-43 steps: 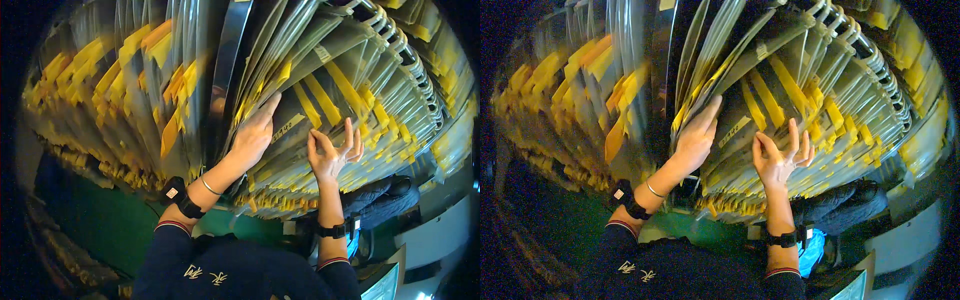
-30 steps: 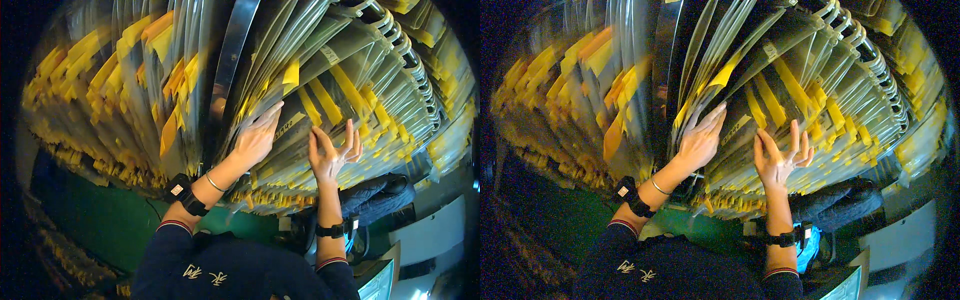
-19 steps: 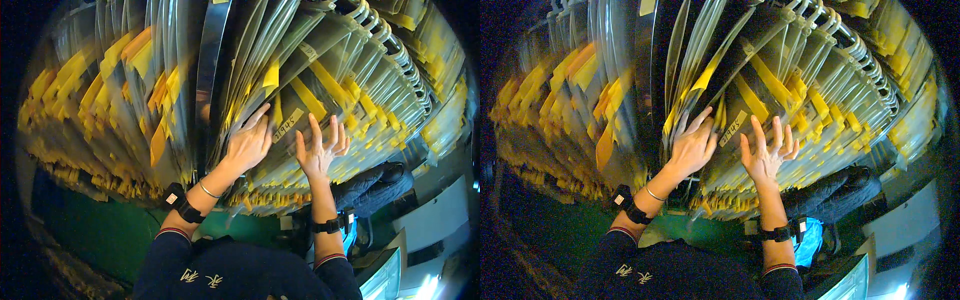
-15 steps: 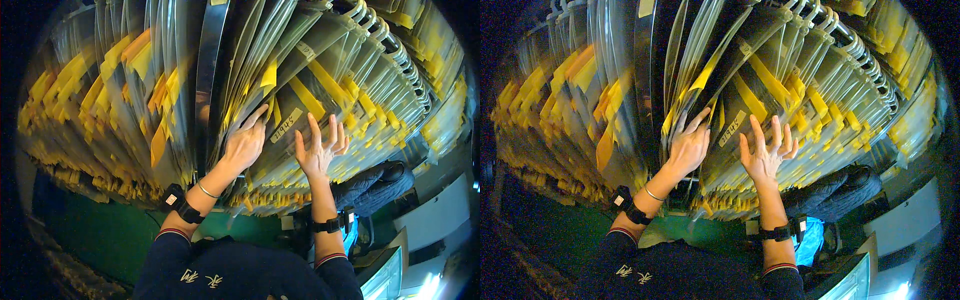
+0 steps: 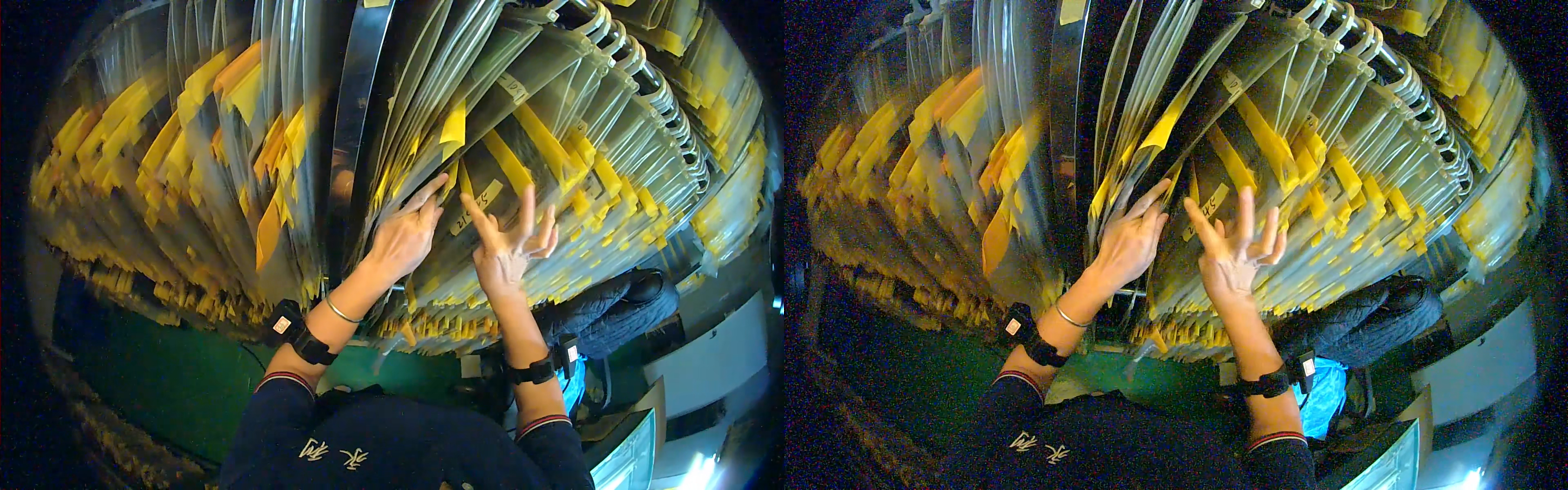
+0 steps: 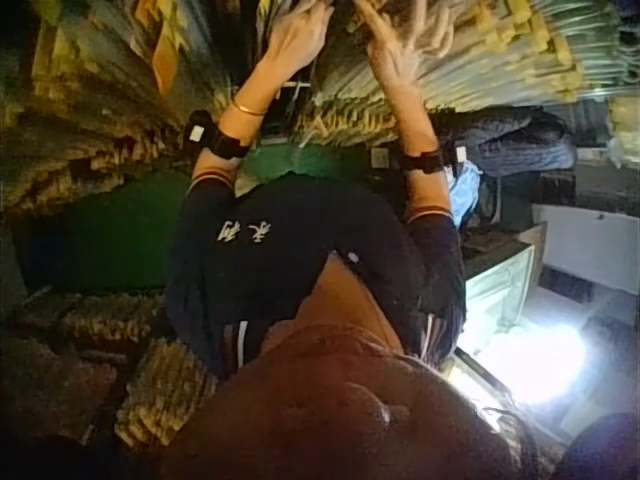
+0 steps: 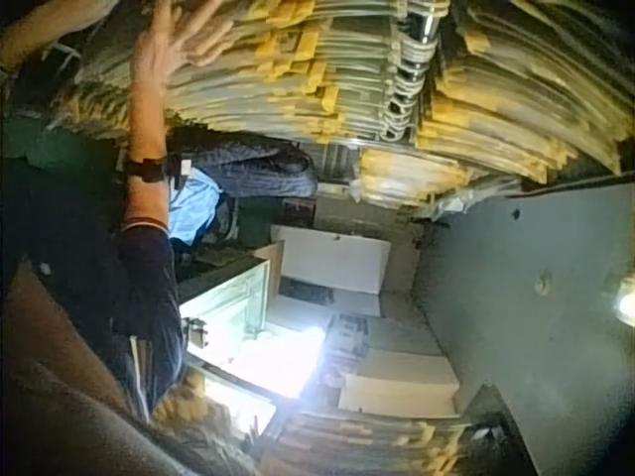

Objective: Writing inventory data in a notebook and filing item sleeves into a storage rack.

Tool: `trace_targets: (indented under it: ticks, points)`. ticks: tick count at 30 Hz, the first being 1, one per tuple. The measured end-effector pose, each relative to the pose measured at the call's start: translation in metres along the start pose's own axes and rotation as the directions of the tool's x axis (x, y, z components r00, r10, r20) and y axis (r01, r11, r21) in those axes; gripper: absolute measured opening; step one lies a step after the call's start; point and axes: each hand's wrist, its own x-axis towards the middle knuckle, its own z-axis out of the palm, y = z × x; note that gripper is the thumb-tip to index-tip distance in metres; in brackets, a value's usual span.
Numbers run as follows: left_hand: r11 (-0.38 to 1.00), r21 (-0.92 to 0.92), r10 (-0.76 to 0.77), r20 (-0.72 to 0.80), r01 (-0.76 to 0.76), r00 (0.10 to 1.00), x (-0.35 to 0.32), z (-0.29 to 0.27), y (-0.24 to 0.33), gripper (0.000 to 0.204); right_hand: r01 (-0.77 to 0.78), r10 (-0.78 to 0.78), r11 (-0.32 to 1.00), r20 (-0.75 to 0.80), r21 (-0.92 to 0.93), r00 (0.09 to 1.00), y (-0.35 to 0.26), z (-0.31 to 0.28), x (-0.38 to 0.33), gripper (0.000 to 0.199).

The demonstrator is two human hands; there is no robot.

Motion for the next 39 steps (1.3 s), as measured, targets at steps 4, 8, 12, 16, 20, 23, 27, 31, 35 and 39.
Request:
trace_targets:
  ticks: [4, 8, 12, 16, 20, 23, 27, 31, 35, 39]
  points:
    - [0.999, -0.044, -0.017, 0.029, 0.018, 0.999, -0.002, 0.0, -0.003, 0.026, 0.074, -0.066, 0.996, 0.115, -0.059, 0.991, -0.001, 0.003, -0.002, 0.032]
    - [0.996, -0.091, -0.023, 0.028, 0.025, 0.999, -0.004, 0.001, -0.007, 0.024, -0.035, 0.029, 0.998, 0.115, 0.047, 0.993, 0.006, 0.0, -0.002, 0.019]
    - [0.998, -0.056, 0.006, -0.003, -0.006, 1.0, -0.002, -0.001, -0.007, 0.024, -0.019, 0.017, 1.0, 0.162, 0.016, 0.987, 0.007, -0.004, -0.001, 0.022]
    - [0.999, -0.034, 0.004, 0.009, -0.004, 1.0, 0.0, -0.004, -0.004, 0.027, -0.045, 0.037, 0.997, 0.127, 0.067, 0.991, 0.006, -0.003, -0.002, 0.019]
    - [0.999, -0.046, 0.003, 0.019, -0.002, 1.0, -0.001, -0.001, -0.004, 0.032, -0.065, 0.054, 0.995, 0.128, 0.078, 0.99, 0.006, -0.004, -0.002, 0.019]
    - [0.999, -0.046, -0.004, 0.022, 0.005, 1.0, -0.001, -0.003, -0.003, 0.033, -0.048, 0.036, 0.996, 0.142, 0.076, 0.989, 0.005, -0.003, -0.002, 0.02]
    - [0.999, -0.035, 0.0, -0.006, 0.0, 1.0, -0.001, 0.0, -0.003, 0.032, -0.051, 0.039, 0.996, 0.149, 0.071, 0.988, 0.005, -0.002, -0.002, 0.021]
    - [0.996, -0.076, 0.041, -0.048, -0.044, 0.998, -0.004, 0.008, -0.009, 0.034, -0.045, 0.034, 0.997, 0.152, 0.066, 0.988, 0.007, -0.003, -0.002, 0.023]
    - [0.989, -0.137, 0.044, -0.117, -0.06, 0.992, -0.009, 0.012, -0.013, 0.046, -0.066, 0.056, 0.996, 0.157, 0.064, 0.986, 0.004, -0.004, -0.001, 0.015]
    - [0.988, -0.153, 0.022, -0.087, -0.035, 0.996, -0.008, 0.013, -0.009, 0.05, -0.053, 0.043, 0.997, 0.159, 0.064, 0.986, 0.005, -0.005, 0.001, 0.016]
